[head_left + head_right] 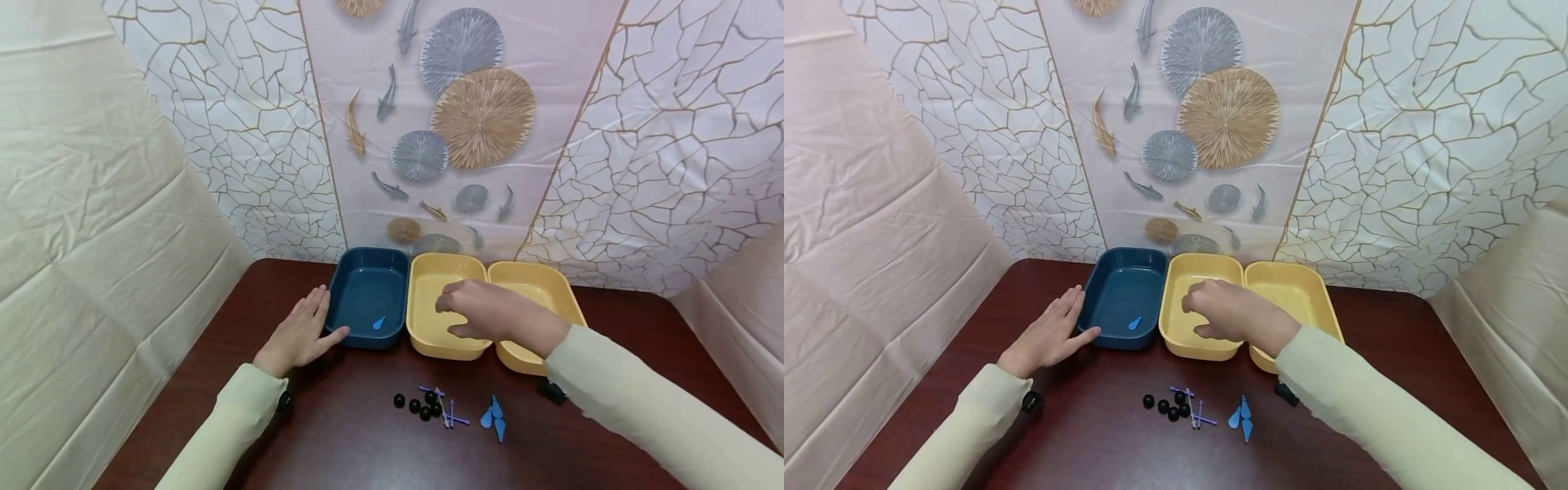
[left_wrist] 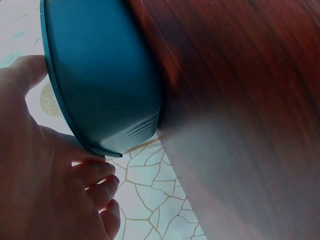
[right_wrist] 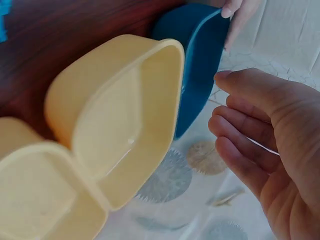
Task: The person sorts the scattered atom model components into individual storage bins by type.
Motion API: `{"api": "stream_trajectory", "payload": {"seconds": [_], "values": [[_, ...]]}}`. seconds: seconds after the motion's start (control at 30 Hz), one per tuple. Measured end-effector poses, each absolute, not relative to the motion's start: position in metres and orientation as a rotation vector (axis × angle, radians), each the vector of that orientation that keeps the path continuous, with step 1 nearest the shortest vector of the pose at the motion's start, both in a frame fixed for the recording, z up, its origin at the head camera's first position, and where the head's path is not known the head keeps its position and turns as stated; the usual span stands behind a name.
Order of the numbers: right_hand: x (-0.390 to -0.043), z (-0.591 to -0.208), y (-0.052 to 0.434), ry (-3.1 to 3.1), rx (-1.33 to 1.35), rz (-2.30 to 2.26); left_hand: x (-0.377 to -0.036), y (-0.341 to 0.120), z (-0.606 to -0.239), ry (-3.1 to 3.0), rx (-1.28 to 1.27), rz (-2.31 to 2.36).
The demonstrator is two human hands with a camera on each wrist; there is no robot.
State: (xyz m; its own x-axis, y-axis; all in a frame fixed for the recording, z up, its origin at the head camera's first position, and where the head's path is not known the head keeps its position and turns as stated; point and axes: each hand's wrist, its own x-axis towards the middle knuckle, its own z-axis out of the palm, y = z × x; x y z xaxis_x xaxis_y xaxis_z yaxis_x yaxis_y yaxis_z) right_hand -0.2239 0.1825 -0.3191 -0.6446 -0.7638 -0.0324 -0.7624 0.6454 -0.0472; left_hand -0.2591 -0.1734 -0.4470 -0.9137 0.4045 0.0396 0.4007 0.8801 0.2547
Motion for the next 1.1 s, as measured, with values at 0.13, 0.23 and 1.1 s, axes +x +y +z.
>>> {"api": "stream_trajectory", "payload": {"seconds": [0.13, 0.23, 1.1], "values": [[-0.211, -0.319, 0.200, 2.790, -1.270, -0.059, -0.259, -0.173, -0.446, 3.028, 0.648, 0.408], [-0.203, -0.323, 0.213, 2.776, -1.255, -0.079, -0.258, -0.173, -0.444, 3.025, 0.645, 0.410], [-0.173, -0.397, 0.255, 2.617, -1.306, -0.160, -0.259, -0.172, -0.445, 3.017, 0.610, 0.403]]}}
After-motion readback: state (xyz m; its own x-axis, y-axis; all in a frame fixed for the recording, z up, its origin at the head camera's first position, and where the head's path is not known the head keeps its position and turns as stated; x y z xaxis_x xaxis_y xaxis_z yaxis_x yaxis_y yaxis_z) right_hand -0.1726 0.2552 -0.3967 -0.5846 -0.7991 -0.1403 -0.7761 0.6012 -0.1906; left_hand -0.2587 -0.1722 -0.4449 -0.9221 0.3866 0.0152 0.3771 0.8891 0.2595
